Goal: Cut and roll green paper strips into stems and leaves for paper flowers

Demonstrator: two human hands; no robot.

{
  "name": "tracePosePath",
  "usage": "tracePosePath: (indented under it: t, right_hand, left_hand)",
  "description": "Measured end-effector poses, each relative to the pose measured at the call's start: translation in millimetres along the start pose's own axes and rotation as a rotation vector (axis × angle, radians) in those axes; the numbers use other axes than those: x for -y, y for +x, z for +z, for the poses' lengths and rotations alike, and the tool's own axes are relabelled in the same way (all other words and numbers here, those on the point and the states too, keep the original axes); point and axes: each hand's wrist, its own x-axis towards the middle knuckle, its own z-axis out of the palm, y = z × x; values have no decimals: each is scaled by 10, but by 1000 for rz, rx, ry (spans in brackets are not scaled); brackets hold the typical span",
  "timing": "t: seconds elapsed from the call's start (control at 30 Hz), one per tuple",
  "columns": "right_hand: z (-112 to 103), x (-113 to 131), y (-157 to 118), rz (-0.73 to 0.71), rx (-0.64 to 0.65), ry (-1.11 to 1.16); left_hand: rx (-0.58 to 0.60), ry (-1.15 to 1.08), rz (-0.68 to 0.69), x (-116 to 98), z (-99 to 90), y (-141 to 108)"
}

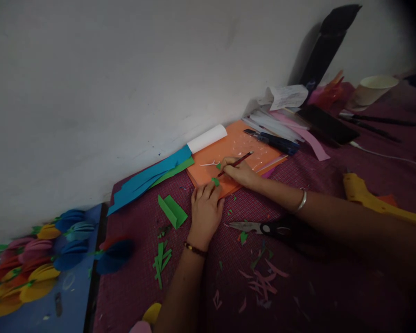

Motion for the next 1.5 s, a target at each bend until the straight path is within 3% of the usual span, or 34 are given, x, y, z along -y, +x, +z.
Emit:
tracePosePath:
  t: [0.3, 0.53, 0.73, 0.97, 1.27, 1.5]
  right_hand:
    - [26, -29, -19, -22, 59, -86]
    - [-3, -23, -46, -42, -23, -63]
    - [-35, 12, -45, 13, 68, 21]
    - [-12, -7, -51, 1, 89, -3]
    - [-16, 2, -55, -58, -77, -56]
    - [-32, 5, -65, -17, 32, 30]
  left_hand:
    - [-4, 11, -9, -18, -4, -2]
    - [-14, 25, -4, -31, -16, -8]
    - [-11, 19, -1, -20, -12, -5]
    - [-7, 14, -12, -18, -5, -1]
    - [-7, 12, -11, -24, -8, -1]
    - [-11, 6, -13, -29, -15, -1]
